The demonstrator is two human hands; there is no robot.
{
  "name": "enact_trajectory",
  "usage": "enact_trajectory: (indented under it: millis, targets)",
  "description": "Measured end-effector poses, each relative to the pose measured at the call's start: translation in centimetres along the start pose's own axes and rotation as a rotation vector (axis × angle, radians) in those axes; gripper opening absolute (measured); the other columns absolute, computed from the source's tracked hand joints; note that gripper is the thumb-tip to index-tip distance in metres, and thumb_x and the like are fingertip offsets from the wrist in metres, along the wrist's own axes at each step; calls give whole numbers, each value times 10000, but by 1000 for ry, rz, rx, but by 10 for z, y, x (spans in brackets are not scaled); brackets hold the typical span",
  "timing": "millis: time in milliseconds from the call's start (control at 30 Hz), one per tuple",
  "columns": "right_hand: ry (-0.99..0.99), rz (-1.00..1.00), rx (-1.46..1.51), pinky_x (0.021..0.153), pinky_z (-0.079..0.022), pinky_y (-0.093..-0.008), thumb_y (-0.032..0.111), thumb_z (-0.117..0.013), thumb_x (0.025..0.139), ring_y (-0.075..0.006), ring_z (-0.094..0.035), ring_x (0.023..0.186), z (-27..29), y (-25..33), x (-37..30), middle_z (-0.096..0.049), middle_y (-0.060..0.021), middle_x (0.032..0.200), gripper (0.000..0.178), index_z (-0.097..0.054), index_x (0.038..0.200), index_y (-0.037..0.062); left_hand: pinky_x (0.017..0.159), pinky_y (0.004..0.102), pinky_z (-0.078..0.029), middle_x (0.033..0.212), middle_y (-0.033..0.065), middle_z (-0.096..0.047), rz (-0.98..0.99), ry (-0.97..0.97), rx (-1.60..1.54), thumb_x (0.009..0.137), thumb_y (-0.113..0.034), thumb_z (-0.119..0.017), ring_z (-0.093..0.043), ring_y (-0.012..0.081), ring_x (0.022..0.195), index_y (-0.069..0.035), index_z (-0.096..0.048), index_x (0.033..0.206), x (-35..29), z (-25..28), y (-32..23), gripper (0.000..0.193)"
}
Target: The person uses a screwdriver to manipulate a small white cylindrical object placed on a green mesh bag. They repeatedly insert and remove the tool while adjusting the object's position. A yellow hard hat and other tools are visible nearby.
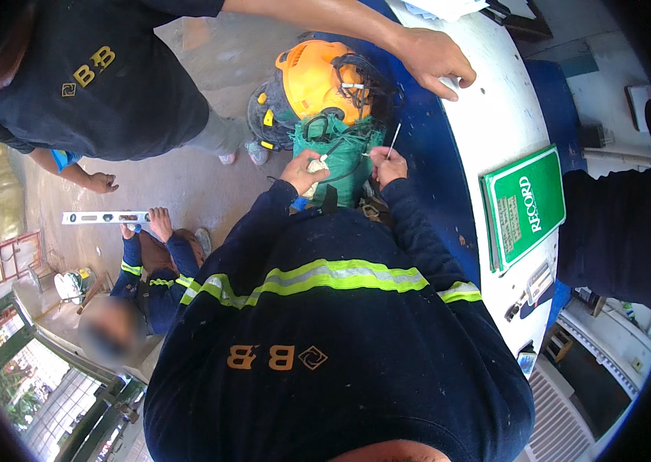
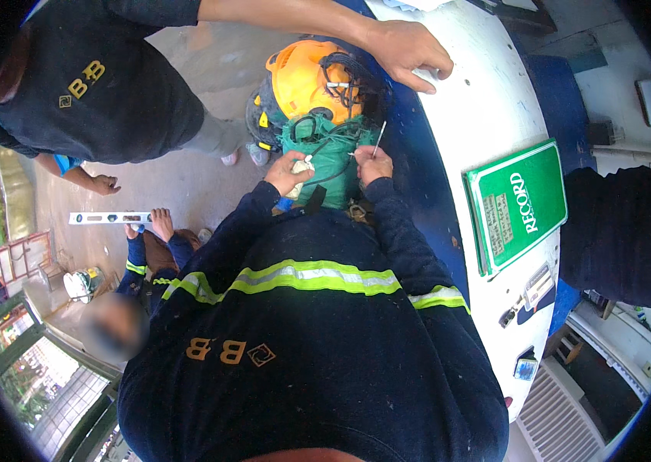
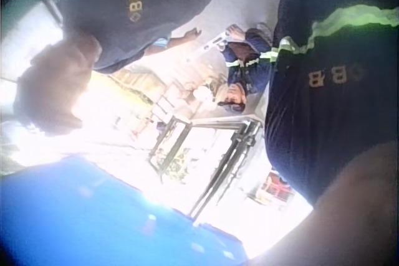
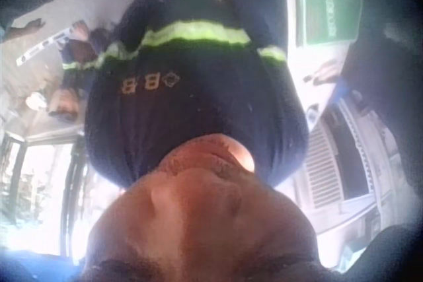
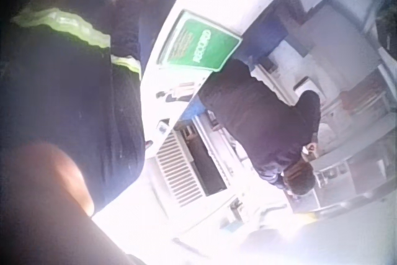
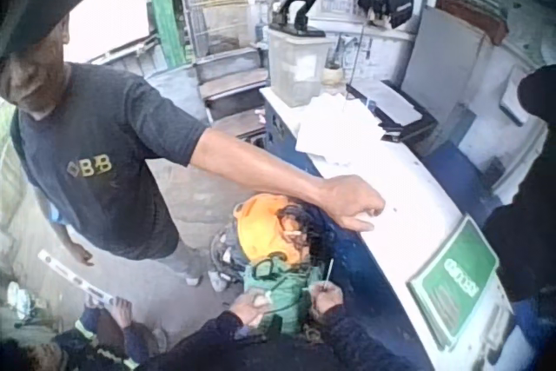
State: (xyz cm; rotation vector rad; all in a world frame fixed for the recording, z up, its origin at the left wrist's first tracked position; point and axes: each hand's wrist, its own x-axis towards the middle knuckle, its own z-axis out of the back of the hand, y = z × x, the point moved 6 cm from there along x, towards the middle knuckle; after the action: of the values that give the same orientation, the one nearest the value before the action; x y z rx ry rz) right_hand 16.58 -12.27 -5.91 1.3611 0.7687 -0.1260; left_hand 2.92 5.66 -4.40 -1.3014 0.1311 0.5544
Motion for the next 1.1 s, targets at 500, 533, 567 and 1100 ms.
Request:
enact_trajectory:
  millis: [500,533,567,1100]
  targets:
    - [279,-207,38,378,-347,-227,240,-651,826,-82,-423,424,-68,-5,-20,-496,-11,562,248,-547,758,25,759,372,-449,1030,133,-539,-320,-168,628,669,-161,-724,-533,321,970,-82,-488,1074,-25,-17,-61,475]
    - [289,-193,46,387,-352,-227,222,-651,825,-83,-421,427,-67,-10,-15,-495,-10,562,232,-550,758,24,756,362,-447,1045,128,-530,-316,-163,691,677,-172,-721,-530,305,981,-86,-491,1081,-25,-17,-64,473]
    - [299,-179,54,395,-358,-228,204,-651,824,-84,-420,429,-65,-15,-10,-494,-8,562,215,-554,759,24,772,361,-444,1009,121,-540,-264,-167,515,698,-174,-707,-539,295,950,-71,-487,1109,-22,-17,-56,477]
    - [270,-321,334,412,-357,-204,91,-590,840,-65,-449,506,-58,-14,-8,-494,10,645,55,-551,832,54,682,259,-453,861,51,-577,122,-60,-315,836,-175,-627,-548,119,757,-8,-491,1020,16,-33,40,283]
